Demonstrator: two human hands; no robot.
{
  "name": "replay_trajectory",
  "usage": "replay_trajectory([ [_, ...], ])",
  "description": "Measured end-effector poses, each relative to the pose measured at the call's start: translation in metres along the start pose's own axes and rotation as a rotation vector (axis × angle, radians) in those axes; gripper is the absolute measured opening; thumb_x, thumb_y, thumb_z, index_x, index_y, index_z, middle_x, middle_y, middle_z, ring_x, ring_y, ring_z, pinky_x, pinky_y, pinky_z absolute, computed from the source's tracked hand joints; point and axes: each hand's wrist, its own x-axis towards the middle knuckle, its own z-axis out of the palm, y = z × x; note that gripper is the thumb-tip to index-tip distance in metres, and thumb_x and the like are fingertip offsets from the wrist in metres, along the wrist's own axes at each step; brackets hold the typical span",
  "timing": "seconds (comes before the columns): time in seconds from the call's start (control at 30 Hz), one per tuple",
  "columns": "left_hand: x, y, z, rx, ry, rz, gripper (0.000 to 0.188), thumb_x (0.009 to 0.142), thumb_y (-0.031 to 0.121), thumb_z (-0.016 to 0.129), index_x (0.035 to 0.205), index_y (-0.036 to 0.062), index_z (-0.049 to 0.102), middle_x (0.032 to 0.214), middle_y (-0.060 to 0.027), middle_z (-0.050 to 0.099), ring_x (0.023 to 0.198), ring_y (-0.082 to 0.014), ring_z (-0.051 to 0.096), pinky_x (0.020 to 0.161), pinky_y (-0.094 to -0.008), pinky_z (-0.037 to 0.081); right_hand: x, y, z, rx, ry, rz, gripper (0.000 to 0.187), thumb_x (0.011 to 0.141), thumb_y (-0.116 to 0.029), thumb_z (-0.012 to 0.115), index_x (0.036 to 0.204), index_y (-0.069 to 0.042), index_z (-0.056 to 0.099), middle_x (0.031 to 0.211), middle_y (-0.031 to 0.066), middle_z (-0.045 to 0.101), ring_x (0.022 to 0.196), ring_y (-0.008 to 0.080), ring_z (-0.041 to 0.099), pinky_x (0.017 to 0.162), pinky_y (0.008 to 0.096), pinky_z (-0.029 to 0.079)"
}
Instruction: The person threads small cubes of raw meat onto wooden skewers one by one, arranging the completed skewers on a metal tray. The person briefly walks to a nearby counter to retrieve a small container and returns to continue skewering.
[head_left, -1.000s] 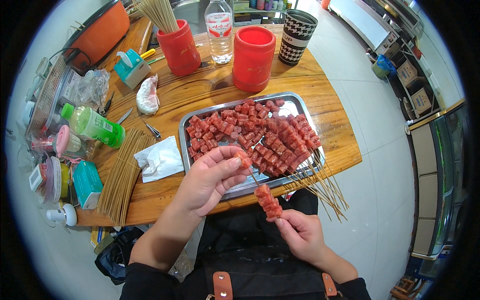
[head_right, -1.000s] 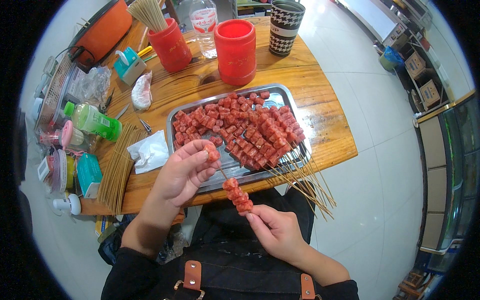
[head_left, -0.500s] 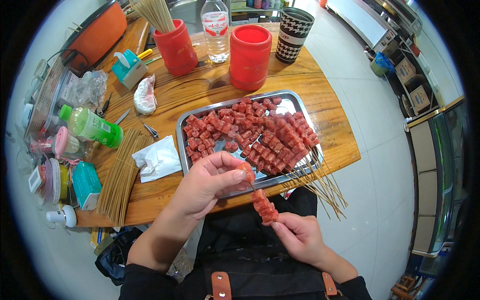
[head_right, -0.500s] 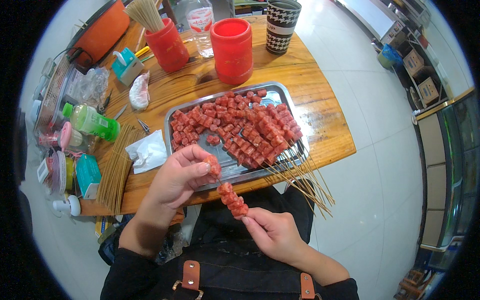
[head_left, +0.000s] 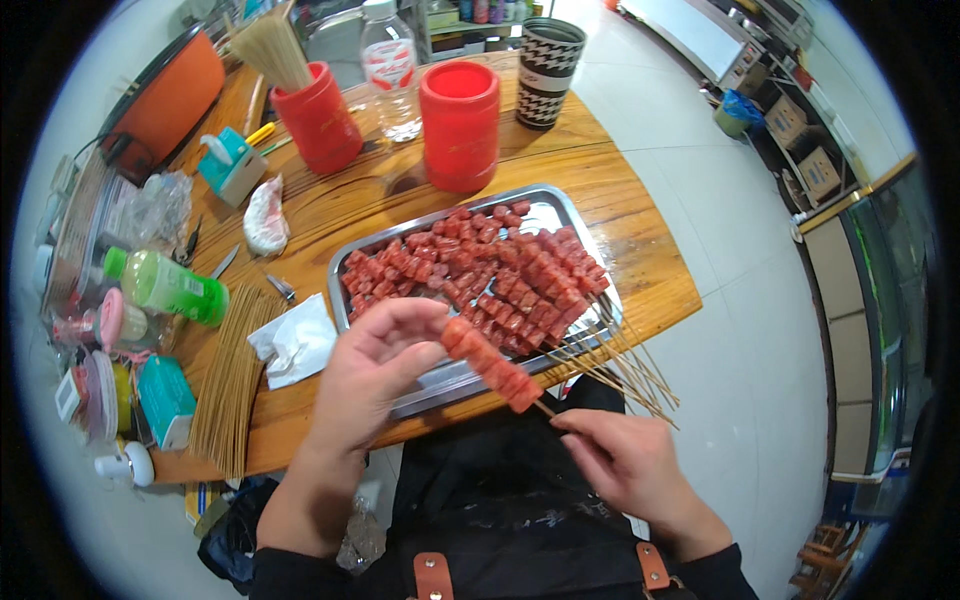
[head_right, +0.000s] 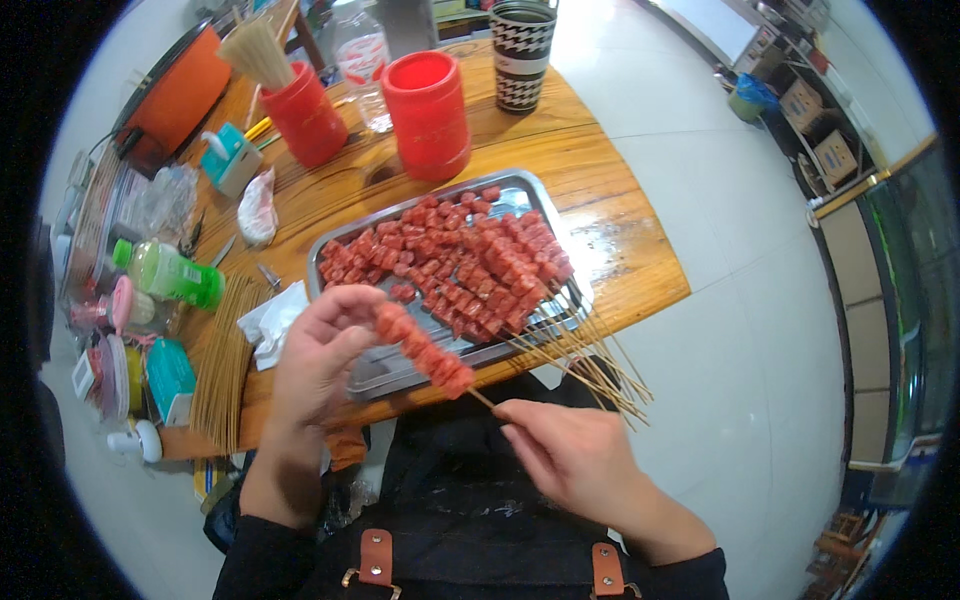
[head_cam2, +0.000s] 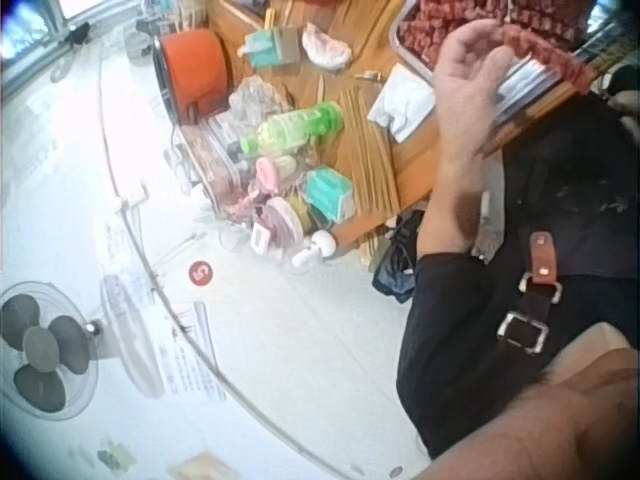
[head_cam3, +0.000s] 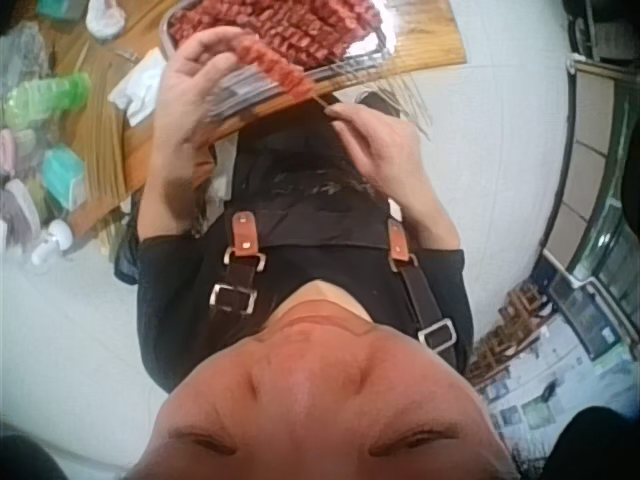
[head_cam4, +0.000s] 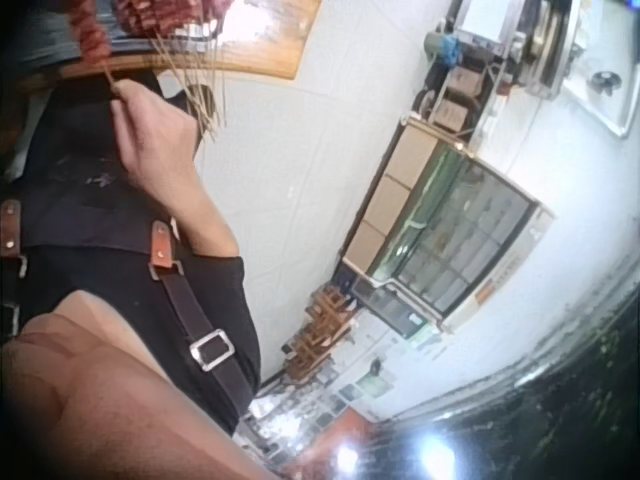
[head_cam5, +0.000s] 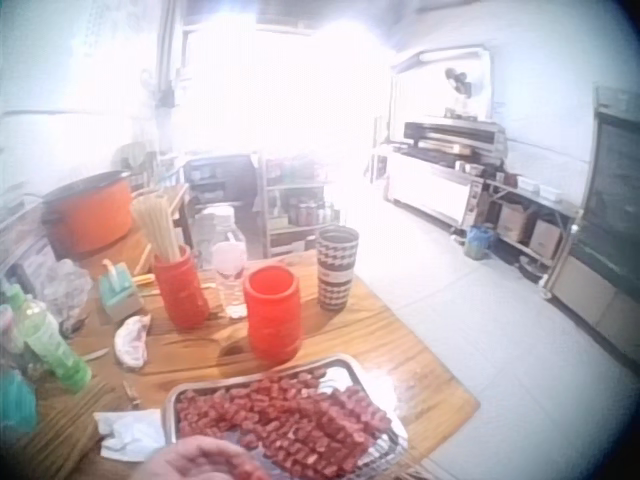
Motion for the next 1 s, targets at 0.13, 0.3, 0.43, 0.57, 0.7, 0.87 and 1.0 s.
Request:
replay_trajectory([
  [0.13, 0.003, 0.012, -0.006, 0.434, 0.06, 0.117, 0.037, 0.083, 0.003, 0.065, 0.119, -0.0001, 0.055, 0.114, -0.0092, 0.058, 0.106, -0.0153, 0.055, 0.093, -0.0284, 0.044, 0.012, 0.022, -0.037, -0.395, 0.197, -0.019, 0.018, 0.08, -0.004, 0.065, 0.099, -0.007, 0.065, 0.076, 0.0112, 0.066, 0.061, 0.0261, 0.064, 0.052, 0.0325, 0.05],
  [0.3, 0.012, 0.017, -0.012, 1.071, 0.07, 0.394, 0.027, 0.078, 0.006, 0.067, 0.104, 0.0005, 0.062, 0.111, -0.0119, 0.06, 0.104, -0.0256, 0.057, 0.09, -0.0333, 0.045, 0.045, 0.055, -0.049, -0.504, 0.02, 0.112, 0.017, 0.088, -0.026, 0.058, 0.094, -0.01, 0.062, 0.074, 0.0103, 0.064, 0.068, 0.0298, 0.064, 0.059, 0.0387, 0.049],
  [0.43, 0.041, 0.023, -0.019, 1.375, -0.034, 0.55, 0.027, 0.077, 0.009, 0.066, 0.103, 0.0017, 0.062, 0.112, -0.0123, 0.06, 0.107, -0.0312, 0.056, 0.091, -0.0372, 0.045, 0.04, 0.051, -0.046, -0.492, -0.116, 0.234, 0.05, 0.077, -0.044, 0.069, 0.108, -0.006, 0.059, 0.1, 0.0134, 0.063, 0.091, 0.0298, 0.061, 0.074, 0.0392, 0.049],
  [0.57, 0.101, 0.018, -0.01, 1.442, -0.392, 0.641, 0.041, 0.076, 0.013, 0.067, 0.114, 0.0035, 0.057, 0.122, -0.0121, 0.055, 0.116, -0.0312, 0.05, 0.098, -0.0384, 0.042, 0.025, 0.041, -0.038, -0.629, -0.156, 0.135, 0.096, 0.061, -0.045, 0.081, 0.133, 0.002, 0.037, 0.128, 0.0174, 0.047, 0.118, 0.0321, 0.046, 0.092, 0.0431, 0.042],
  [0.7, 0.155, 0.007, 0.0, 1.562, -0.738, 0.5, 0.066, 0.07, 0.018, 0.071, 0.13, 0.0023, 0.046, 0.141, -0.0153, 0.039, 0.132, -0.0314, 0.036, 0.109, -0.0389, 0.031, 0.017, 0.045, -0.021, -0.636, -0.134, 0.204, 0.093, 0.066, -0.028, 0.079, 0.138, 0.002, 0.029, 0.127, 0.0189, 0.047, 0.115, 0.0327, 0.049, 0.085, 0.0424, 0.046],
  [0.87, 0.174, 0.0, 0.003, 1.702, -0.806, 0.48, 0.078, 0.062, 0.028, 0.076, 0.129, 0.0029, 0.046, 0.136, -0.0134, 0.042, 0.13, -0.0293, 0.036, 0.108, -0.0393, 0.029, 0.012, 0.06, -0.006, -0.607, -0.081, 0.373, 0.071, 0.07, -0.006, 0.066, 0.132, 0.004, 0.032, 0.11, 0.0227, 0.054, 0.085, 0.0379, 0.061, 0.066, 0.0428, 0.052],
  [1.0, 0.176, 0.004, -0.002, 1.665, -0.816, 0.426, 0.078, 0.063, 0.026, 0.077, 0.131, 0.0053, 0.046, 0.139, -0.012, 0.04, 0.131, -0.0305, 0.033, 0.111, -0.0415, 0.027, 0.01, 0.073, -0.007, -0.57, -0.037, 0.341, 0.044, 0.075, -0.003, 0.058, 0.117, 0.0, 0.043, 0.09, 0.0223, 0.059, 0.071, 0.0407, 0.06, 0.06, 0.0459, 0.05],
])
